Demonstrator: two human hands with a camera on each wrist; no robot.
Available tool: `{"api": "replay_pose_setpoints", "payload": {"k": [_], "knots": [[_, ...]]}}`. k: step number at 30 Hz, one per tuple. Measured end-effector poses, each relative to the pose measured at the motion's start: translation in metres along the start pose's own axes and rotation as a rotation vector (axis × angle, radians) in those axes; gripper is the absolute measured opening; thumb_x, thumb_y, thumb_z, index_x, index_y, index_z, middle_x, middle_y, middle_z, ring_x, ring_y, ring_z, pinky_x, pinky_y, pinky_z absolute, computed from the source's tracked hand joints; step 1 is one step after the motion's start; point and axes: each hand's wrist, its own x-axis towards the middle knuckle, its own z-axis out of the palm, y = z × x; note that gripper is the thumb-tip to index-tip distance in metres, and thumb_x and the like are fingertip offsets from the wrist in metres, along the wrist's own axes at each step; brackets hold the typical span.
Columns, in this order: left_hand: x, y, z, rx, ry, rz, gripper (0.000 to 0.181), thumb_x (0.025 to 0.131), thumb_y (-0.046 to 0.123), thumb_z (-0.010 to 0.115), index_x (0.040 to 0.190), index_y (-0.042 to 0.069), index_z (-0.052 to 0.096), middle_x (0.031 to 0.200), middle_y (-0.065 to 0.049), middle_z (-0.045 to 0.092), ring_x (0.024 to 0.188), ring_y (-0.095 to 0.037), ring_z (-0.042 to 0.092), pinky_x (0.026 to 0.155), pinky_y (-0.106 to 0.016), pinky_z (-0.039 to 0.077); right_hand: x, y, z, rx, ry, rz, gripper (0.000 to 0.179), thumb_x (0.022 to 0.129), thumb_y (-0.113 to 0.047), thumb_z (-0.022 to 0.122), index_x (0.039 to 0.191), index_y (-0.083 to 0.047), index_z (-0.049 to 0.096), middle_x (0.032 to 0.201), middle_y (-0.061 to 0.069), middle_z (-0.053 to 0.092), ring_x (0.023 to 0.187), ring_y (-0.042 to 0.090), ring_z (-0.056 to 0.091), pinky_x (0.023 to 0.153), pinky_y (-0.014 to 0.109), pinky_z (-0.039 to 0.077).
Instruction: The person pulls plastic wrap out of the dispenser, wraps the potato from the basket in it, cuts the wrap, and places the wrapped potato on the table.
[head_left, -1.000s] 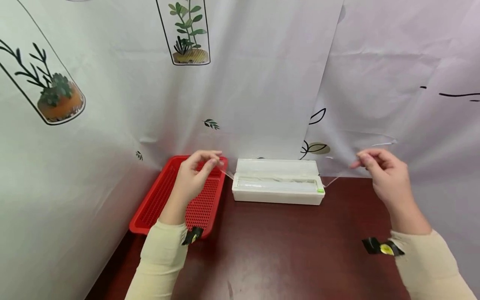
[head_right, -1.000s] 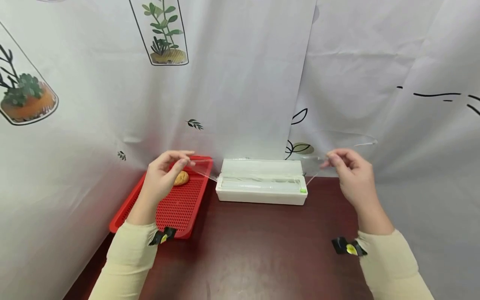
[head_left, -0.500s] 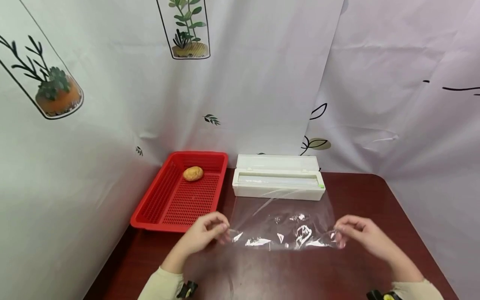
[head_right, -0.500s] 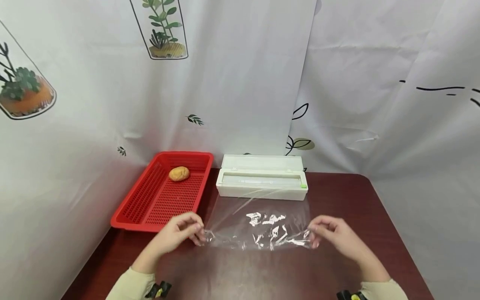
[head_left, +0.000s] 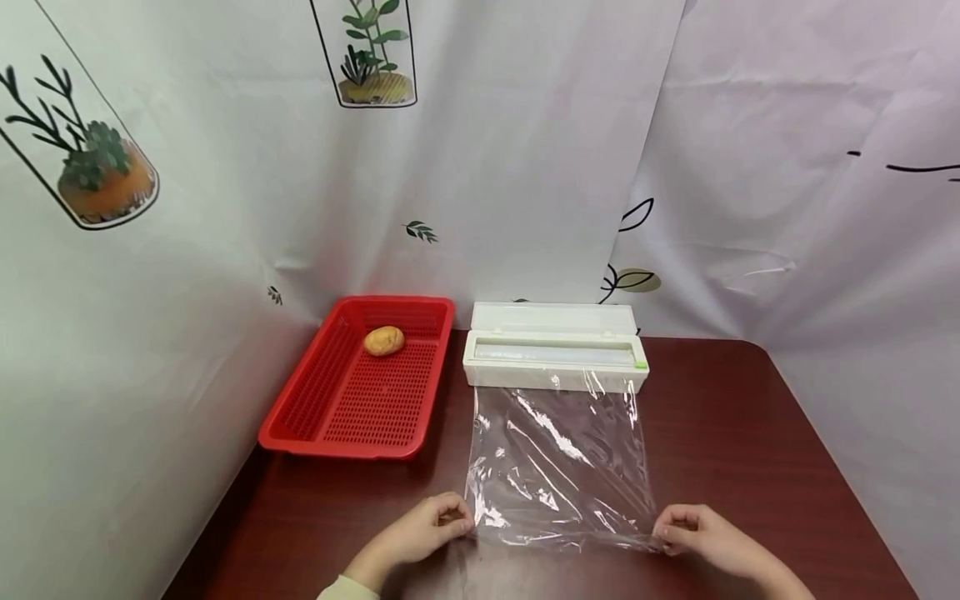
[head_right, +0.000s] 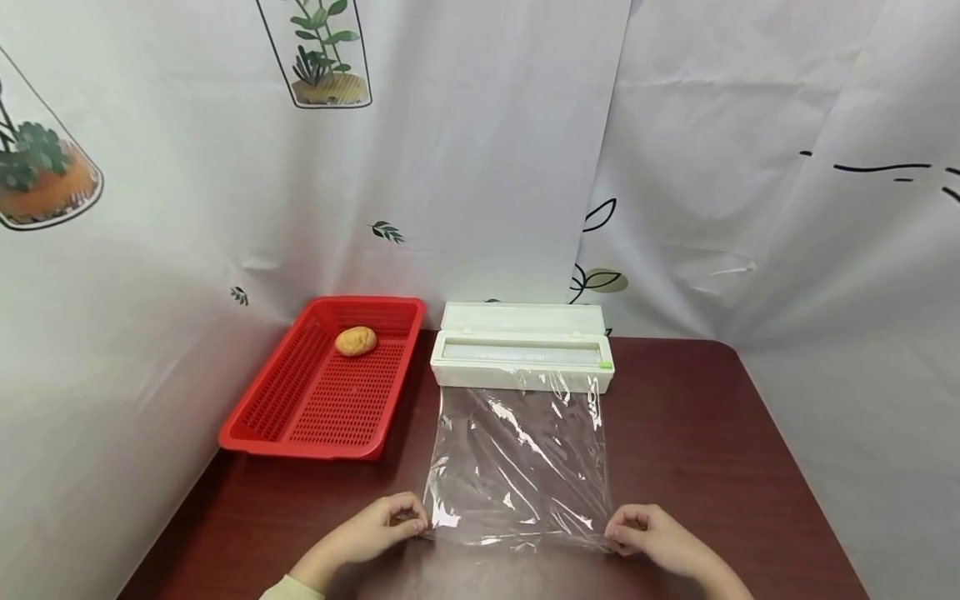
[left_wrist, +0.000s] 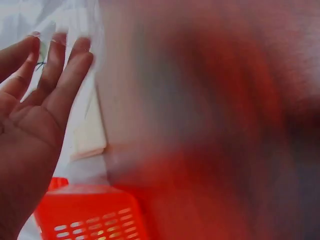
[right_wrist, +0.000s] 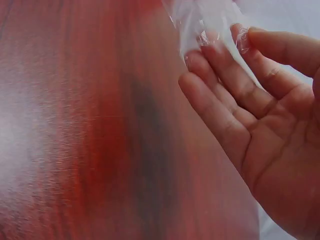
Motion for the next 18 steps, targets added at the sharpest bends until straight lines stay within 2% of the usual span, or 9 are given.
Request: {"api": "replay_pose_setpoints", "payload": {"k": [2,4,6,8,10,13,18], "knots": [[0.0,-0.003,0.002,0.043,0.042,0.005,0.009,0.09,0.013,0.058,0.086,0.005,0.06,0.086,-0.002,0.057,0.083,-0.007,0.056,0.073,-0.024,0.047,0.0,0.005,0.0,-0.075,0.055,-0.011,0.014,0.094,0.0,0.047,0.091,0.007,0.059,0.083,0.003,0.062,0.08,0.005,0.059,0.068,0.026,0.05],[0.003,-0.008,0.002,0.036,0.088,-0.023,0.01,0.09,0.013,0.058,0.086,0.004,0.06,0.085,-0.003,0.058,0.077,-0.009,0.056,0.068,-0.026,0.048,0.001,0.006,-0.001,-0.147,0.138,-0.004,0.013,0.093,-0.002,0.049,0.09,0.003,0.061,0.081,0.002,0.061,0.076,0.004,0.056,0.065,0.024,0.047],[0.008,-0.011,0.001,0.006,0.142,-0.09,0.011,0.091,0.012,0.057,0.087,0.002,0.059,0.081,-0.008,0.061,0.068,-0.013,0.056,0.06,-0.028,0.048,0.004,0.006,-0.004,-0.192,0.218,0.035,0.013,0.093,-0.005,0.051,0.09,0.001,0.062,0.079,0.005,0.062,0.071,0.008,0.055,0.06,0.025,0.045],[0.014,-0.015,0.001,-0.025,0.198,-0.167,0.011,0.092,0.01,0.056,0.086,0.001,0.058,0.075,-0.01,0.062,0.059,-0.015,0.055,0.051,-0.028,0.047,0.007,0.007,-0.006,-0.201,0.274,0.099,0.013,0.093,-0.009,0.053,0.089,0.0,0.062,0.076,0.002,0.061,0.067,0.01,0.054,0.056,0.026,0.045],[0.02,-0.018,0.003,0.008,0.241,-0.21,0.011,0.091,0.009,0.056,0.085,0.0,0.058,0.069,-0.009,0.061,0.053,-0.014,0.053,0.047,-0.027,0.046,0.011,0.009,-0.007,-0.208,0.307,0.154,0.014,0.091,-0.012,0.056,0.087,0.001,0.062,0.071,-0.002,0.06,0.061,0.009,0.053,0.051,0.026,0.044],[0.026,-0.022,0.008,0.124,0.292,-0.229,0.008,0.089,0.005,0.058,0.082,0.001,0.059,0.064,-0.002,0.058,0.053,-0.009,0.051,0.046,-0.023,0.043,0.015,0.014,-0.005,-0.25,0.352,0.212,0.015,0.087,-0.014,0.064,0.083,0.001,0.062,0.067,-0.004,0.059,0.057,0.006,0.052,0.05,0.025,0.045],[0.031,-0.025,0.017,0.466,0.326,-0.215,0.008,0.081,0.005,0.065,0.077,0.009,0.059,0.061,0.008,0.052,0.054,-0.004,0.046,0.05,-0.023,0.039,0.016,0.022,0.006,-0.415,0.448,0.309,0.017,0.078,-0.016,0.073,0.075,-0.005,0.061,0.061,-0.003,0.057,0.053,0.004,0.049,0.051,0.022,0.042]]}}
